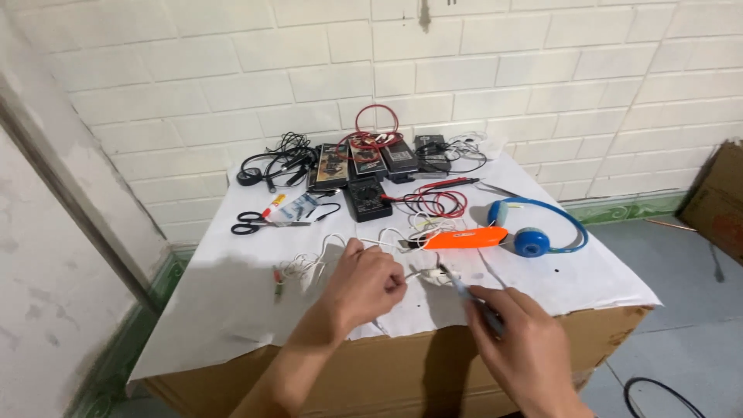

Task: Soldering wires to electronic components and testing connections with a multimeter on a workbench.

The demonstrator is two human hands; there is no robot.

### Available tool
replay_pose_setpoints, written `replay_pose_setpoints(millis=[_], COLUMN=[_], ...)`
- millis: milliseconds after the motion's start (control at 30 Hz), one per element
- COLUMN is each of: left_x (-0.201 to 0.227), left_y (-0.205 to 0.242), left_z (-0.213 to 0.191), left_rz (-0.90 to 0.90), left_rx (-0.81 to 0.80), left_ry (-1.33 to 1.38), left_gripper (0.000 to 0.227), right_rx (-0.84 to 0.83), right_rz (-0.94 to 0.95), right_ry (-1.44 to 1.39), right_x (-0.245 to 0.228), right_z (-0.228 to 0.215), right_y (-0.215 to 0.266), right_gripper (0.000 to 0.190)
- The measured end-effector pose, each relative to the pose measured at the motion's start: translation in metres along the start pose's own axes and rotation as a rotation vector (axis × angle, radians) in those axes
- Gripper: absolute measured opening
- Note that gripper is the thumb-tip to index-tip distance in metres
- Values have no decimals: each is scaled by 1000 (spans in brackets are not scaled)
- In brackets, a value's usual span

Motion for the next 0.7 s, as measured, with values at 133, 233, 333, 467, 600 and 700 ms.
replay_pose_setpoints(millis=[133,233,333,467,600,700], left_x=[12,13,-2,-2,-11,-12], left_y=[7,44,51,59,58,58], left_z=[4,-32,-30,-20,-15,-14], left_rz=[11,277,260,249,196,171], left_rx=[-20,186,259,252,204,183], left_ry=[4,221,156,239,305,316], left_gripper=[22,27,25,28,32,31], right_rx=[-20,-11,-44,-101,-112,-89], right_rz=[-162,-180,-224,-264,-194,-140], right_ry=[-47,13,44,92,116,78], right_x=[-15,-12,-20,-33,-29,-29], right_z=[28,36,33,41,35,38], right_y=[-6,-3,-9,-7,-5,-2], right_gripper=[18,14,15,19,14,17])
Point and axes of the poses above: each hand's wrist, its own y-axis away from the middle knuckle, its own z-axis out of the palm, x = y × z, the point moved 10 cm from there along -y, towards the middle knuckle, and after that the axes turned 10 degrees about -z, right-handed, at the moved point
